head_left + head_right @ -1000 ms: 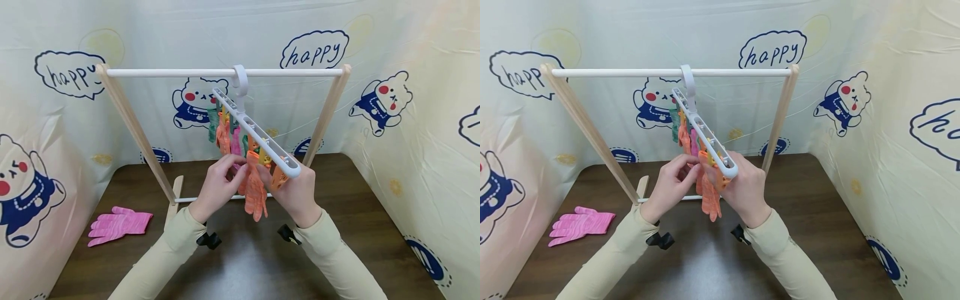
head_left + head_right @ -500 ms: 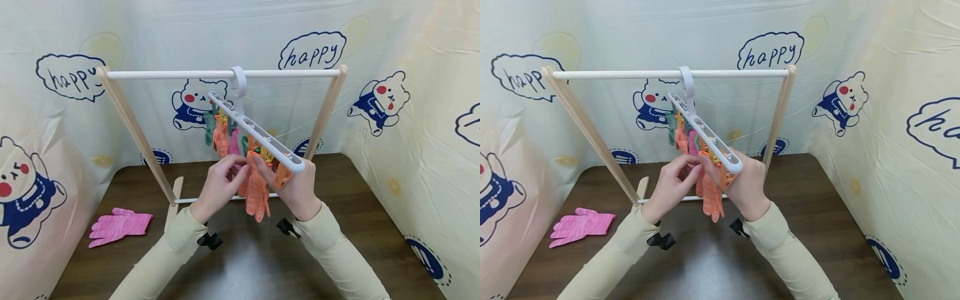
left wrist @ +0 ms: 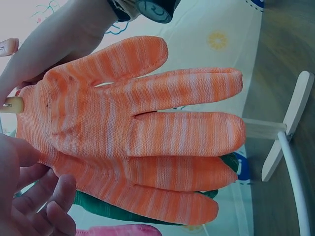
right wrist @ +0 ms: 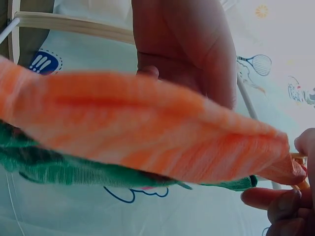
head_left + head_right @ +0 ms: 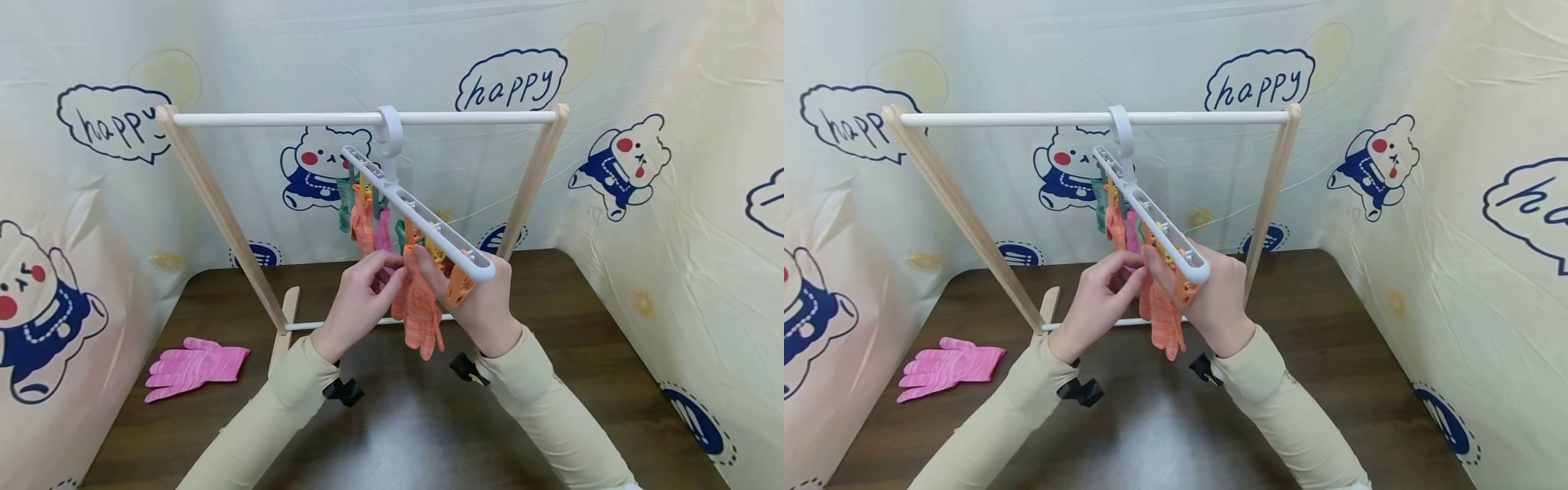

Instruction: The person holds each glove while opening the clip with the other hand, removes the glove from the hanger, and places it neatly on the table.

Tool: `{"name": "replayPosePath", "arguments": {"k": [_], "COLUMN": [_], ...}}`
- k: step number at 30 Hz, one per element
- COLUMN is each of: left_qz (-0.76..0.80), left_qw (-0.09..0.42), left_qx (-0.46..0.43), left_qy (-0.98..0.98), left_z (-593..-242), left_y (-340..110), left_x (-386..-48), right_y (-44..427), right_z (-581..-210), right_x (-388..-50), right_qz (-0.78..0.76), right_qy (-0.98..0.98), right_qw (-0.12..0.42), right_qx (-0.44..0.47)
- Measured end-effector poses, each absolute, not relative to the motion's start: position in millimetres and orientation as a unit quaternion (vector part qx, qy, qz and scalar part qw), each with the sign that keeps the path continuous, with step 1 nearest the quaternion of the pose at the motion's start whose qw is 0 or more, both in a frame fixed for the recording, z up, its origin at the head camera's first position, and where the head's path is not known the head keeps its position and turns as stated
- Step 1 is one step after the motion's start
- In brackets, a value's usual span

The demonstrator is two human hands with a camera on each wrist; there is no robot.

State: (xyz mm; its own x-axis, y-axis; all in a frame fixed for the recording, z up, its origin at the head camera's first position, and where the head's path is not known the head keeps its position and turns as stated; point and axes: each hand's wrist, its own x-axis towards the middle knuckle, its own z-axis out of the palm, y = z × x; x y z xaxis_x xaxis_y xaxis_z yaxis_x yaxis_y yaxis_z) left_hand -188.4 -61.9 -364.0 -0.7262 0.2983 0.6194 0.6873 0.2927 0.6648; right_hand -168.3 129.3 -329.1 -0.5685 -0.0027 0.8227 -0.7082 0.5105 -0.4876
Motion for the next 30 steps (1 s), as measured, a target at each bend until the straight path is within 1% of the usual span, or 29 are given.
{"name": "replayPosePath", "arguments": {"k": [11, 22, 30], "left_qz": [-0.502, -0.507, -0.505], "left_qw": [0.199, 0.196, 0.199], "left_qx": [-0.309, -0.307, -0.307], "left_qy": [-0.783, -0.781, -0.781], "left_z": [-362.2, -360.2, -360.3], "left_y": [-62.5, -62.3, -62.9], "left_x": [-188.7, -187.3, -186.7], "right_y": [128.0, 127.5, 126.8], "right_z": [-322.6, -322.9, -323.5], "right_x": [-169.9, -169.2, -167.8], "right_qz": [0.37, 0.377, 0.427], "right_qy": [-0.784, -0.777, -0.765], "right_qw": [0.441, 0.442, 0.425], "right_qx": [0.235, 0.241, 0.227]}}
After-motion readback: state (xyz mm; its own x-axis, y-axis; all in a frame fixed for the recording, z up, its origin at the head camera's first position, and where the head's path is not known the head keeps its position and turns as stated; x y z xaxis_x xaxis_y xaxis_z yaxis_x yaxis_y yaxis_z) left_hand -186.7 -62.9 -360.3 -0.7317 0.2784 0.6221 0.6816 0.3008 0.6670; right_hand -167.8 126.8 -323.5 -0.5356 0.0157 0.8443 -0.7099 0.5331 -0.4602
